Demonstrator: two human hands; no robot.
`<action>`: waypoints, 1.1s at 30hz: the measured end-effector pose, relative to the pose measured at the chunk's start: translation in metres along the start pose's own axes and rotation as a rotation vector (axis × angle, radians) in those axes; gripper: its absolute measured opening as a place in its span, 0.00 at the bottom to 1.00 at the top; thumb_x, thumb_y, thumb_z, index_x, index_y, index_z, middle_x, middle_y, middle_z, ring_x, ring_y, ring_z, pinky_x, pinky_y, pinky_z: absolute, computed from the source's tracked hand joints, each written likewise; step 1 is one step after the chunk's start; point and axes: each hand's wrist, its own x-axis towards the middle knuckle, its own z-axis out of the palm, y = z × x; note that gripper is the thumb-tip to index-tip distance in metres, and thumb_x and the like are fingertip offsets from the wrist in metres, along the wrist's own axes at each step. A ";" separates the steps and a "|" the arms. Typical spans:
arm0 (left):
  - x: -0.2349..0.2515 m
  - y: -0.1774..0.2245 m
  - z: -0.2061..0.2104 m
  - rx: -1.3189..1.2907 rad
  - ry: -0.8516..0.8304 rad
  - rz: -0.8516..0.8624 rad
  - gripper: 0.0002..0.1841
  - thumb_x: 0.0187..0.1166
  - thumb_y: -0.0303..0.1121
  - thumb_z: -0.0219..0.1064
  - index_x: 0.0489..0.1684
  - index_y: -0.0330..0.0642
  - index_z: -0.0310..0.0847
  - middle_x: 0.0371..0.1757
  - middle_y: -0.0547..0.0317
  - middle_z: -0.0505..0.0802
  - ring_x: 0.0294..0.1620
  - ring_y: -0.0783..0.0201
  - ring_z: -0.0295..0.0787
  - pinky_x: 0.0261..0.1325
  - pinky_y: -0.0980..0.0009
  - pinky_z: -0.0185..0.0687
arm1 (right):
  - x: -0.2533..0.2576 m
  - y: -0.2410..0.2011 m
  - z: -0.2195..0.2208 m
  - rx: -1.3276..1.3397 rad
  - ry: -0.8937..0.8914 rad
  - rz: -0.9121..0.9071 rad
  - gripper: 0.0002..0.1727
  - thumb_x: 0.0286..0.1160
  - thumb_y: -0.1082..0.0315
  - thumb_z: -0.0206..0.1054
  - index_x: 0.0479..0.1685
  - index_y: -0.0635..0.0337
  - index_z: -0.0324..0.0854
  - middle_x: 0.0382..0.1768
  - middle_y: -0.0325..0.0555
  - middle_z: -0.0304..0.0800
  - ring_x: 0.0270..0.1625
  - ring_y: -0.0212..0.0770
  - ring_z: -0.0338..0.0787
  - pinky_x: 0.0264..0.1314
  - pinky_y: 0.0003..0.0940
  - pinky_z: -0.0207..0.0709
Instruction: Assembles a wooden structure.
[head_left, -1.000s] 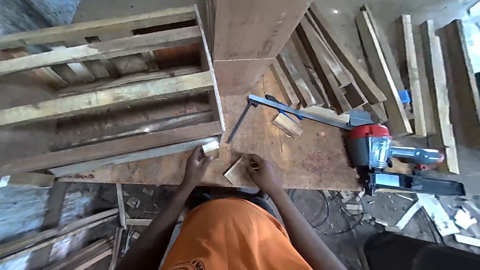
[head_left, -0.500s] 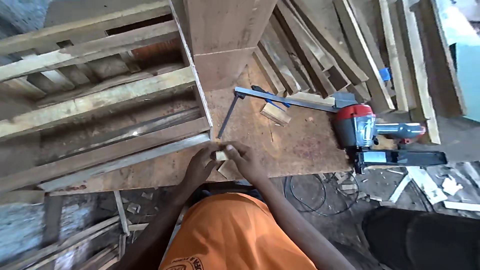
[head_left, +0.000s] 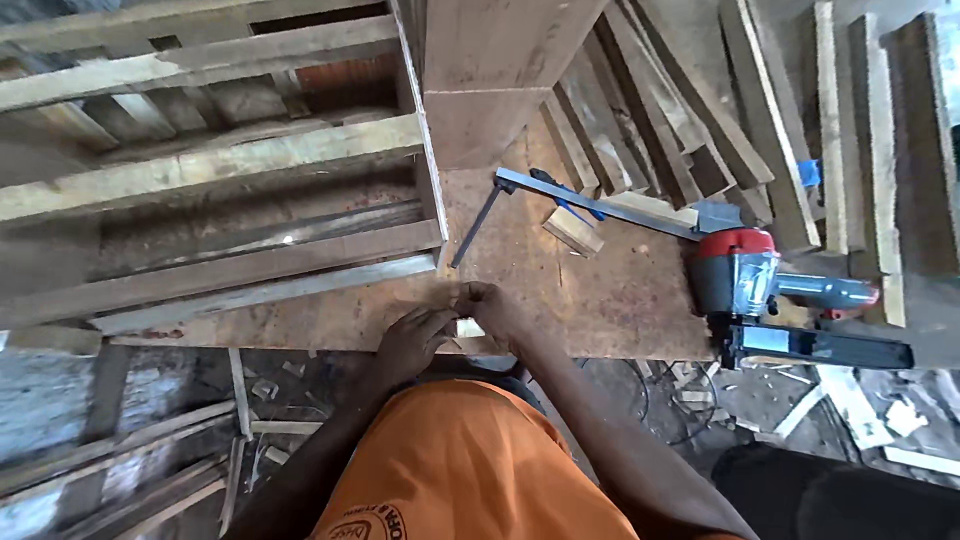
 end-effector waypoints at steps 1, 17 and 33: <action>0.000 -0.001 -0.002 0.003 -0.036 -0.005 0.17 0.81 0.31 0.70 0.68 0.43 0.86 0.61 0.52 0.94 0.63 0.53 0.91 0.70 0.53 0.85 | 0.002 0.001 -0.001 0.002 -0.002 -0.021 0.08 0.85 0.69 0.64 0.52 0.65 0.83 0.39 0.47 0.89 0.40 0.37 0.88 0.49 0.38 0.84; -0.007 0.040 -0.047 0.012 0.087 0.191 0.27 0.90 0.54 0.51 0.58 0.39 0.84 0.45 0.55 0.91 0.49 0.61 0.89 0.53 0.62 0.88 | -0.059 -0.039 0.027 0.675 -0.519 0.117 0.46 0.82 0.25 0.26 0.94 0.38 0.54 0.74 0.41 0.82 0.71 0.39 0.86 0.68 0.42 0.84; 0.008 0.061 -0.045 0.161 0.220 0.198 0.28 0.88 0.54 0.43 0.42 0.41 0.83 0.37 0.55 0.90 0.44 0.59 0.90 0.47 0.60 0.89 | -0.059 -0.052 0.032 0.980 -0.638 0.242 0.25 0.90 0.44 0.48 0.38 0.52 0.82 0.29 0.41 0.87 0.30 0.32 0.89 0.32 0.28 0.86</action>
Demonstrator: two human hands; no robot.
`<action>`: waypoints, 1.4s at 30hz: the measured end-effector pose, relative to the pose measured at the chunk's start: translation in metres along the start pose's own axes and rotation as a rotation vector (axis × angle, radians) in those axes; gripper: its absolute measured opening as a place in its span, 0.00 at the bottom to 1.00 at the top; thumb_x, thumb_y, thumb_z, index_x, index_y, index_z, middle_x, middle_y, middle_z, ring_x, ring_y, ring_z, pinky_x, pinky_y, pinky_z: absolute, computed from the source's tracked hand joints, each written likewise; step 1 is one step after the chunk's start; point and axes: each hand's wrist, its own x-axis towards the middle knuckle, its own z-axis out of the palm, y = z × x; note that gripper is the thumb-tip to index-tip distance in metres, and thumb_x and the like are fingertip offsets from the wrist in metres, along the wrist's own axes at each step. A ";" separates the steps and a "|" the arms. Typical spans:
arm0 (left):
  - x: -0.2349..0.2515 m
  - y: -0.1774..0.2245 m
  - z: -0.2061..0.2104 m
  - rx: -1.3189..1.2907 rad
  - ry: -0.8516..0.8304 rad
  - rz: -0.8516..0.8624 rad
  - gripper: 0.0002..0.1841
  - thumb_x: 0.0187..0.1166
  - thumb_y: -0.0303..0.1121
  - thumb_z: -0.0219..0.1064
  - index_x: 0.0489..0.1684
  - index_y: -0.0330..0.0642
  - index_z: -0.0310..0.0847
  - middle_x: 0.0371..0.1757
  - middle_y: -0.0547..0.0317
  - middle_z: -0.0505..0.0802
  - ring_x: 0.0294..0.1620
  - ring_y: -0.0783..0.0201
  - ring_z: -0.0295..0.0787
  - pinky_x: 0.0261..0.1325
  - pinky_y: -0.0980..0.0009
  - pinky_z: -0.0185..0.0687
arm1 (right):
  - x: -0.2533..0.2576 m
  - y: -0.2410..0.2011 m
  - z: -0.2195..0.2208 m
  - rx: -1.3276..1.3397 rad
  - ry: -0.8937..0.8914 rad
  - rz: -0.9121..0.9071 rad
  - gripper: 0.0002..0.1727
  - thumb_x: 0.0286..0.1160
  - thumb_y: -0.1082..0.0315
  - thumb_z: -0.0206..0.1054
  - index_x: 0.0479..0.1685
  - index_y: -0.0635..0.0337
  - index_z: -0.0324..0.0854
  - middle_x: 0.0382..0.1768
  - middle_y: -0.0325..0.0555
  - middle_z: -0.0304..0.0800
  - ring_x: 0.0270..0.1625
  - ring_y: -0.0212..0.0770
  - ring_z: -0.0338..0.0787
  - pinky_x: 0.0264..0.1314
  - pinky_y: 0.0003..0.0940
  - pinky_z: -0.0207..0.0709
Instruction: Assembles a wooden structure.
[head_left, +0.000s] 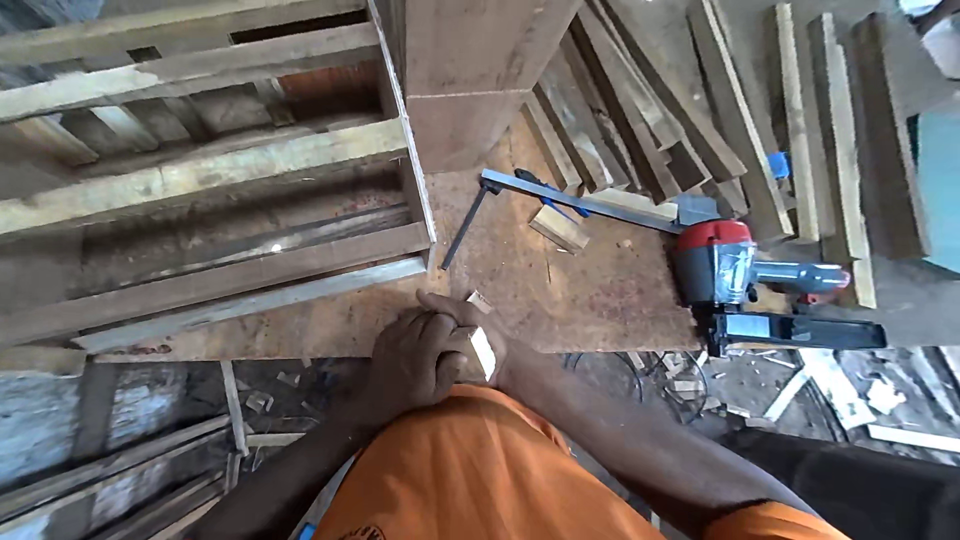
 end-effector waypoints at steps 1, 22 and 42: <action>0.001 0.001 0.003 -0.020 0.022 0.001 0.29 0.89 0.54 0.40 0.40 0.41 0.81 0.36 0.55 0.89 0.43 0.59 0.90 0.46 0.60 0.89 | -0.001 0.003 0.005 0.045 0.024 -0.025 0.25 0.90 0.46 0.47 0.33 0.50 0.82 0.25 0.38 0.86 0.26 0.29 0.87 0.27 0.24 0.83; 0.038 -0.003 -0.037 -0.440 0.265 -0.269 0.31 0.95 0.52 0.40 0.76 0.32 0.69 0.69 0.49 0.87 0.67 0.61 0.86 0.69 0.60 0.86 | -0.002 -0.012 0.010 -0.917 0.591 -1.022 0.24 0.96 0.57 0.46 0.37 0.58 0.85 0.22 0.38 0.87 0.21 0.31 0.86 0.25 0.31 0.85; 0.045 0.004 -0.032 -1.615 0.113 -0.349 0.49 0.84 0.71 0.24 0.96 0.42 0.46 0.97 0.52 0.55 0.96 0.55 0.47 0.95 0.52 0.47 | 0.017 0.015 0.011 -0.445 0.686 -0.565 0.27 0.93 0.55 0.42 0.30 0.56 0.81 0.20 0.41 0.85 0.21 0.34 0.85 0.25 0.34 0.83</action>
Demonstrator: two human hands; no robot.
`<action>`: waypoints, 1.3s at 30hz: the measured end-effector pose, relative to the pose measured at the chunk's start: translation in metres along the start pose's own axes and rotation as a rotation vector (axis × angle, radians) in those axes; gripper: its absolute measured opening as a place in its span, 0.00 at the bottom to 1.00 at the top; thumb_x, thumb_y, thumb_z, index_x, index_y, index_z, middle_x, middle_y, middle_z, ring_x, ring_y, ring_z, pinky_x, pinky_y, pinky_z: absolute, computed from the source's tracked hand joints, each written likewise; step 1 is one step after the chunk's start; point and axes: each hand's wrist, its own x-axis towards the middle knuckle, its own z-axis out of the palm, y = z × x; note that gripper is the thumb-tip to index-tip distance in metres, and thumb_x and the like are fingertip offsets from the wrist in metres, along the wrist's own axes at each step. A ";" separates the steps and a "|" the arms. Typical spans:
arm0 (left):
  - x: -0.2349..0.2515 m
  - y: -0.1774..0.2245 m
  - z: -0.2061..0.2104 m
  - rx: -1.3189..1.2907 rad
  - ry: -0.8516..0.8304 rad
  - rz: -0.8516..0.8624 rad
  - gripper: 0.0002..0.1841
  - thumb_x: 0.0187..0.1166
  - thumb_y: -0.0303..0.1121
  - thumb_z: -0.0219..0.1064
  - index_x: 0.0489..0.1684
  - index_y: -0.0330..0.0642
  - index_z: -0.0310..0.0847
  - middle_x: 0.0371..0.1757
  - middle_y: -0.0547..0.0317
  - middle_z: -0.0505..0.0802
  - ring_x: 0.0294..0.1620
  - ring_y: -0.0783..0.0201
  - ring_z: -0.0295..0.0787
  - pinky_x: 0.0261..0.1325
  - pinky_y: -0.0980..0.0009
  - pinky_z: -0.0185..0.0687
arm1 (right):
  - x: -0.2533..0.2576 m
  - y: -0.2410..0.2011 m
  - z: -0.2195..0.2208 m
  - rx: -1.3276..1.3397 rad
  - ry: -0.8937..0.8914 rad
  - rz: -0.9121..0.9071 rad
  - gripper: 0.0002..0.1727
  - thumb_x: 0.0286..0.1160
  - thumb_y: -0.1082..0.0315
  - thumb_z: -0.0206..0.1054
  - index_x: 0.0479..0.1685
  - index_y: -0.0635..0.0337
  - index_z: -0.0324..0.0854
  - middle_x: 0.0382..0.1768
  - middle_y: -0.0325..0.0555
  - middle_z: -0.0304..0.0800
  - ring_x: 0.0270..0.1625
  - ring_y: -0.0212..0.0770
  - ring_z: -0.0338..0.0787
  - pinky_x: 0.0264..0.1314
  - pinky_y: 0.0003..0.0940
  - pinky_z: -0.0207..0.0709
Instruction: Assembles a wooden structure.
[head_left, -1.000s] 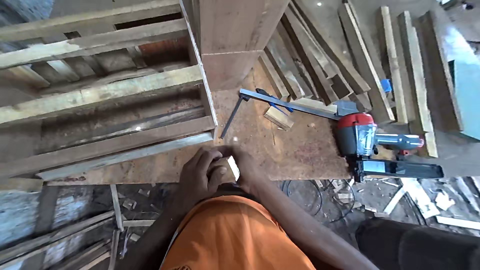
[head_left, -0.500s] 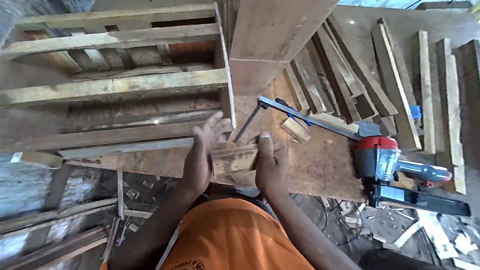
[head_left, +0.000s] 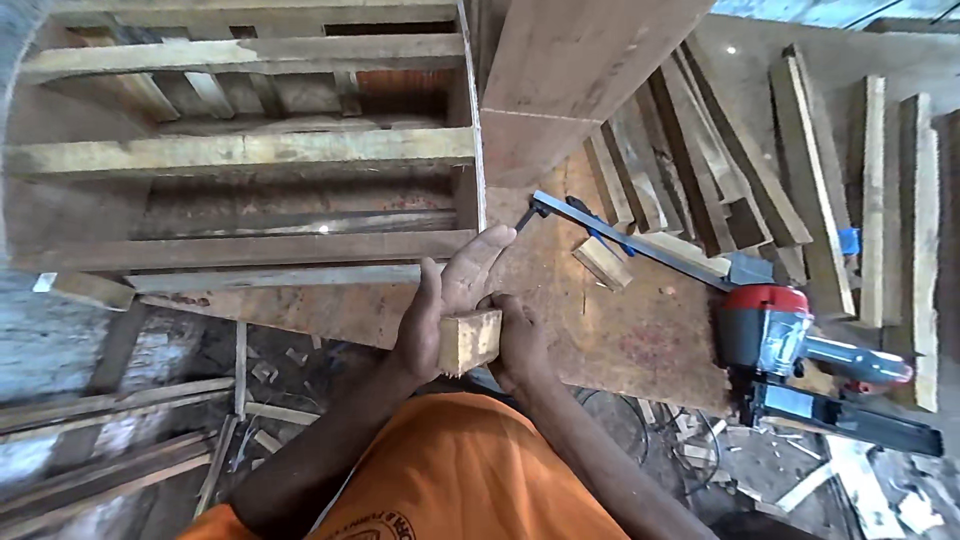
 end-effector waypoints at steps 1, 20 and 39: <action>-0.002 -0.005 -0.002 -0.024 0.010 0.010 0.49 0.83 0.72 0.25 0.96 0.43 0.47 0.96 0.54 0.55 0.96 0.55 0.49 0.94 0.53 0.50 | 0.000 0.001 0.000 0.016 0.007 0.043 0.27 0.94 0.55 0.42 0.30 0.56 0.82 0.20 0.41 0.85 0.21 0.35 0.85 0.24 0.34 0.82; -0.015 -0.031 -0.073 1.285 0.139 -0.277 0.18 0.70 0.39 0.81 0.51 0.39 0.88 0.47 0.53 0.94 0.50 0.58 0.92 0.61 0.51 0.88 | 0.018 0.002 -0.025 -0.688 -0.125 -0.706 0.19 0.85 0.56 0.62 0.62 0.61 0.82 0.49 0.44 0.90 0.46 0.34 0.91 0.48 0.34 0.89; 0.032 -0.103 -0.133 1.203 0.338 -0.284 0.27 0.76 0.41 0.78 0.64 0.29 0.79 0.50 0.40 0.94 0.53 0.50 0.94 0.65 0.49 0.86 | 0.025 0.013 -0.101 -0.569 0.165 -0.329 0.14 0.90 0.62 0.59 0.61 0.62 0.81 0.52 0.49 0.92 0.45 0.42 0.95 0.50 0.42 0.92</action>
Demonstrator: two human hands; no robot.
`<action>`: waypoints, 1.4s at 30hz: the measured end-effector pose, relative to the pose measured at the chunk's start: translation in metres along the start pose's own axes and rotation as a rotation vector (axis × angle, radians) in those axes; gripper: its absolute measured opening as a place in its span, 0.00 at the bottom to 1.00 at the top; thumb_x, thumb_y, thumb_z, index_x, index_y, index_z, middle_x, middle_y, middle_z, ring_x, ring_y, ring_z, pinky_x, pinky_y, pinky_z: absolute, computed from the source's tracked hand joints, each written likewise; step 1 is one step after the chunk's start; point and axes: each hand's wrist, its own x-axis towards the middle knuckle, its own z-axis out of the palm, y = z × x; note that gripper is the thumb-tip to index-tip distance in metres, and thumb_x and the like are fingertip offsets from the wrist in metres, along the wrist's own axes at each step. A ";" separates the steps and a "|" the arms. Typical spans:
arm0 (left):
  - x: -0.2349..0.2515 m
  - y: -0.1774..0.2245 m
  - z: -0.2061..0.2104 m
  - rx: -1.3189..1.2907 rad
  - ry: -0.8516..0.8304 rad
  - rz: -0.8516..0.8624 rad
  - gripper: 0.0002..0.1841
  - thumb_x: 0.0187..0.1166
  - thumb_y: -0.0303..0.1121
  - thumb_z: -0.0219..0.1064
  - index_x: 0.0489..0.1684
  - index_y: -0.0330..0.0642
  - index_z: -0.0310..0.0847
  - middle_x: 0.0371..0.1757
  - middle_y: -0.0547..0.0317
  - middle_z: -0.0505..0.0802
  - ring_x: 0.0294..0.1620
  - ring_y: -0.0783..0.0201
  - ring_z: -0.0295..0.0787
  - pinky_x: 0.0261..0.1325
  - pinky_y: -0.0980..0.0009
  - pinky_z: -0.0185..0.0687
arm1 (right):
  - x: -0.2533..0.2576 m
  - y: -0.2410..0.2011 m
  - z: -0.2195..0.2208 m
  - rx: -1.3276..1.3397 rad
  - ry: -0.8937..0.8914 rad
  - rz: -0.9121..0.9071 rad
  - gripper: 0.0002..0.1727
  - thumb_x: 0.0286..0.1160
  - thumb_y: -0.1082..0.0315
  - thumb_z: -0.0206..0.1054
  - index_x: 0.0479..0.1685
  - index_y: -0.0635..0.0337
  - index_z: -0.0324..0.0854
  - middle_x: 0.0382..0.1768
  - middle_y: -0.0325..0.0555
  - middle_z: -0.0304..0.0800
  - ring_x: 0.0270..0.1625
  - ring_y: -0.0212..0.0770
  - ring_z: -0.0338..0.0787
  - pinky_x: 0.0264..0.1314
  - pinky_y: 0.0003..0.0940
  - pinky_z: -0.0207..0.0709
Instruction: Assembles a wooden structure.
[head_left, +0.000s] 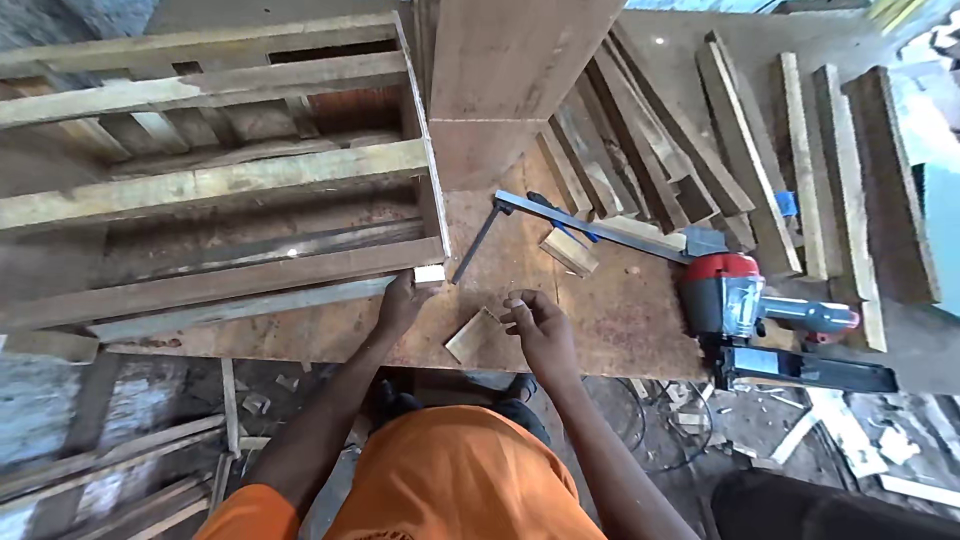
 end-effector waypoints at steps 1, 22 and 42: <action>0.000 0.000 0.000 0.013 -0.002 -0.005 0.27 0.77 0.42 0.77 0.65 0.29 0.79 0.51 0.40 0.94 0.55 0.49 0.94 0.66 0.49 0.85 | 0.006 0.002 0.000 -0.008 -0.010 0.010 0.14 0.90 0.63 0.60 0.61 0.62 0.82 0.51 0.49 0.92 0.45 0.42 0.95 0.50 0.43 0.92; -0.003 0.004 0.001 0.081 -0.023 -0.041 0.27 0.80 0.46 0.74 0.64 0.30 0.80 0.50 0.39 0.92 0.54 0.47 0.92 0.66 0.47 0.84 | 0.199 0.034 0.061 -0.843 -0.206 0.175 0.32 0.79 0.39 0.63 0.42 0.66 0.86 0.46 0.67 0.91 0.54 0.68 0.91 0.50 0.71 0.79; -0.001 0.007 0.000 0.148 -0.053 -0.006 0.26 0.81 0.46 0.73 0.63 0.29 0.80 0.52 0.38 0.93 0.57 0.45 0.92 0.68 0.45 0.83 | 0.081 0.036 -0.077 -0.121 -0.222 -0.341 0.22 0.91 0.55 0.50 0.68 0.61 0.76 0.27 0.40 0.81 0.20 0.35 0.80 0.20 0.33 0.79</action>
